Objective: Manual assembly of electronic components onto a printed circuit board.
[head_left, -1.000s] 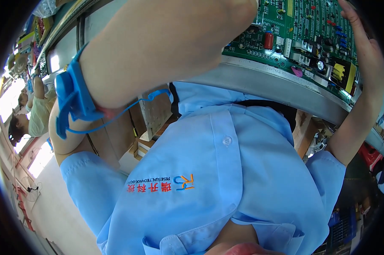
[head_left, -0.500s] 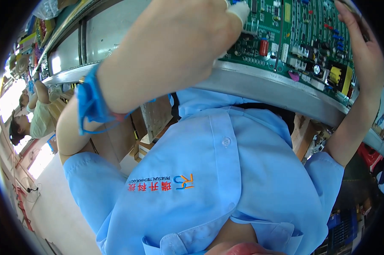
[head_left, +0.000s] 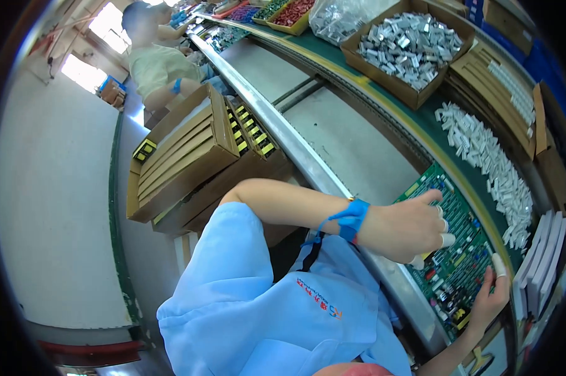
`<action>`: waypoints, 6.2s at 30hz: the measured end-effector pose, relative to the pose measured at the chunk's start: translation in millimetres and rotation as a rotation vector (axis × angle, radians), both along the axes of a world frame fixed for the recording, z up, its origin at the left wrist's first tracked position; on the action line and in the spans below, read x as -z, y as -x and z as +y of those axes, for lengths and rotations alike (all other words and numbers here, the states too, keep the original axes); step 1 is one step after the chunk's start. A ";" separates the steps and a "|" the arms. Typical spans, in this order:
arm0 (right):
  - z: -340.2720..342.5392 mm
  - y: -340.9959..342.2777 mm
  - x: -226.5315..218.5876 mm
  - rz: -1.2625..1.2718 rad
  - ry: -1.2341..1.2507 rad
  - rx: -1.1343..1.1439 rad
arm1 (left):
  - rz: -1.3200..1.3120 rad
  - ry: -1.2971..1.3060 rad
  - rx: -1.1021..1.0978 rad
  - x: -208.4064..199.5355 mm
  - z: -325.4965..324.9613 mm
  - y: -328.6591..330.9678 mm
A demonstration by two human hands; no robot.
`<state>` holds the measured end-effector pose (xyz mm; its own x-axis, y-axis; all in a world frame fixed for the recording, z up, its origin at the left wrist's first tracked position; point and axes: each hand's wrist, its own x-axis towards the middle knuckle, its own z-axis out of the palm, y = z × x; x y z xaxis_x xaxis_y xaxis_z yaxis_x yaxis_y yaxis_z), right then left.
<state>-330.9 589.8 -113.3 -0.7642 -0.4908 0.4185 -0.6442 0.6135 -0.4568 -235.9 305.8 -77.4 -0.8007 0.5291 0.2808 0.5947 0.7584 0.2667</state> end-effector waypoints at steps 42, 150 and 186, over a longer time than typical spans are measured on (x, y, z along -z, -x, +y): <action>-167.2 -134.4 24.1 0.023 -0.447 -0.160 | -0.021 -0.607 -0.428 88.9 -128.3 92.8; -92.9 -4.2 41.9 -0.270 -0.215 -0.327 | -0.291 0.035 0.224 106.0 -9.4 76.2; -79.2 13.5 38.1 -0.195 -0.196 -0.237 | -0.281 0.447 -1.230 95.2 -467.0 21.0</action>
